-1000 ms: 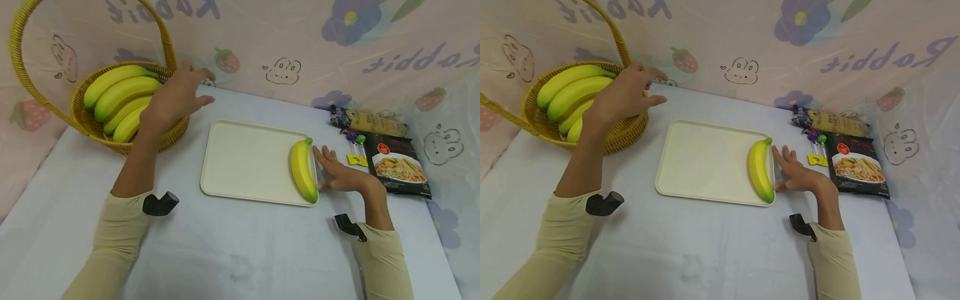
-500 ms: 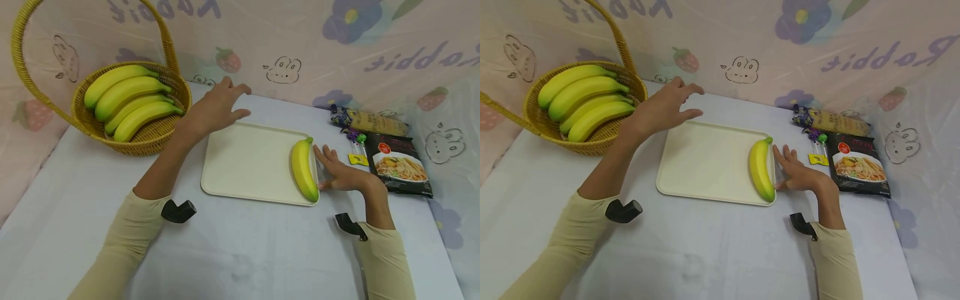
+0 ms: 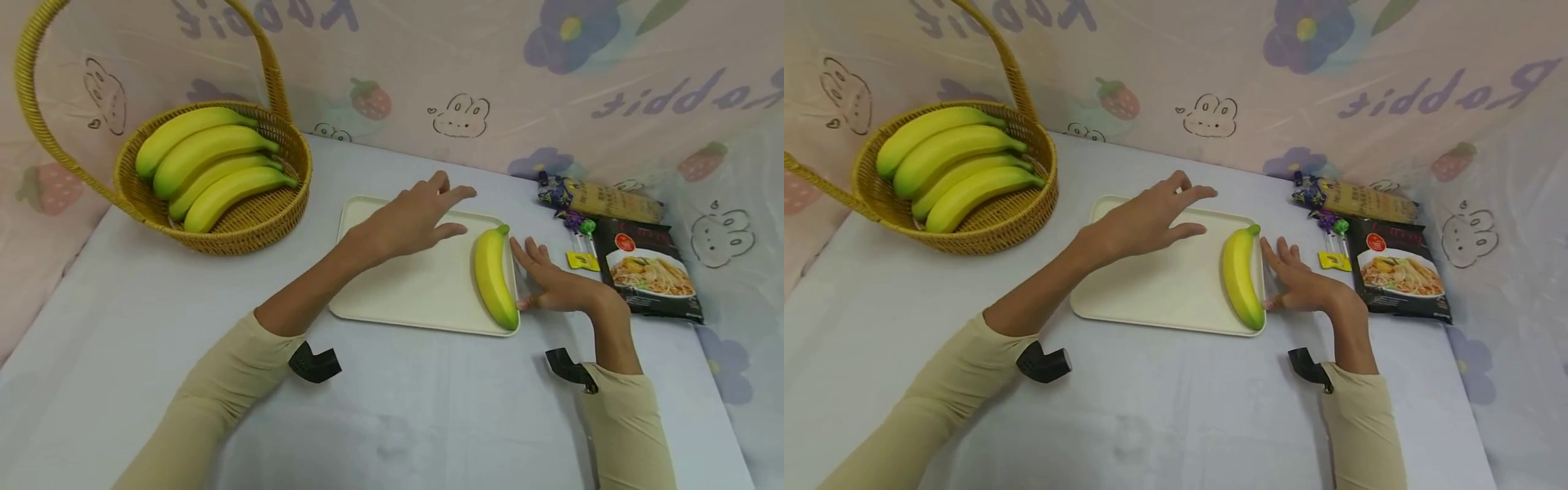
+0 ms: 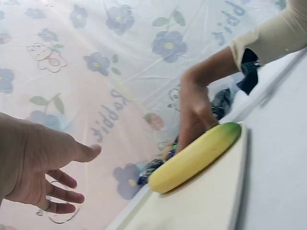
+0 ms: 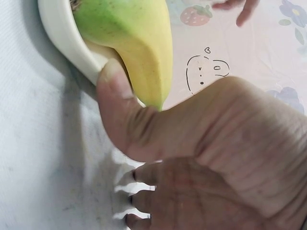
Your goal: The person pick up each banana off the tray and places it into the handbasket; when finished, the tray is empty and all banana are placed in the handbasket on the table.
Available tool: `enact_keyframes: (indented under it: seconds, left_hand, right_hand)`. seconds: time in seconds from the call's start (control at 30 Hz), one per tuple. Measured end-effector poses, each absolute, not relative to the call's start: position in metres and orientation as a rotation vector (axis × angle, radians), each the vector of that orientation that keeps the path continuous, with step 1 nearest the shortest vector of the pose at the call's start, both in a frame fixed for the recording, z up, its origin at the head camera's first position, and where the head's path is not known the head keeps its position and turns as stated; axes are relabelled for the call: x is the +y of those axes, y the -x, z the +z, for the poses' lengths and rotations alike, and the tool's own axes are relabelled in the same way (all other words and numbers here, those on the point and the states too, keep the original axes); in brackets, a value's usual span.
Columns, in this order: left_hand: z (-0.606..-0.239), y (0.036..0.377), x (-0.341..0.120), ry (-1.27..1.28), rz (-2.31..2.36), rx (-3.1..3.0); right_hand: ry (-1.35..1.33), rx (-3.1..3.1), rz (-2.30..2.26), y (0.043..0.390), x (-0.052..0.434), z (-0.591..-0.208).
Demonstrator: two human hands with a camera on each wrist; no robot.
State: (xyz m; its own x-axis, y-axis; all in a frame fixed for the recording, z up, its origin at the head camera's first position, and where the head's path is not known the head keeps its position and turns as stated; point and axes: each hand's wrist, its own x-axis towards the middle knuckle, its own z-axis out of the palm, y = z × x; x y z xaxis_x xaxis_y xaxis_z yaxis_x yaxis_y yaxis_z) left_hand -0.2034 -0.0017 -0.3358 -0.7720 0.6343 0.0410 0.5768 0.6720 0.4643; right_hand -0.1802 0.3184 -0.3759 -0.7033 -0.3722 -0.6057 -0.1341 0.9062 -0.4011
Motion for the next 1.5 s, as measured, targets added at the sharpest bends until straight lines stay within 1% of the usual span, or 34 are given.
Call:
enact_keyframes:
  seconds: [0.4, 0.63, 0.8, 1.0, 1.23, 1.5]
  left_hand:
    - [-0.370, 0.194, 0.042, -1.398, 0.439, 2.547]
    - [-0.389, 0.189, 0.050, -1.453, 0.276, 2.460]
    - [-0.394, 0.185, 0.052, -1.495, 0.184, 2.480]
    - [-0.394, 0.183, 0.052, -1.465, 0.203, 2.567]
    - [-0.393, 0.182, 0.050, -1.338, 0.355, 2.598]
    - [-0.385, 0.183, 0.046, -1.282, 0.408, 2.659]
  right_hand:
    - [0.360, 2.341, -0.413, 0.180, 0.317, -0.376]
    - [0.370, 2.338, -0.426, 0.181, 0.317, -0.376]
    - [0.359, 2.336, -0.423, 0.180, 0.318, -0.375]
    - [0.360, 2.336, -0.424, 0.180, 0.318, -0.376]
    - [0.377, 2.342, -0.419, 0.180, 0.317, -0.377]
    - [0.363, 2.341, -0.412, 0.181, 0.317, -0.377]
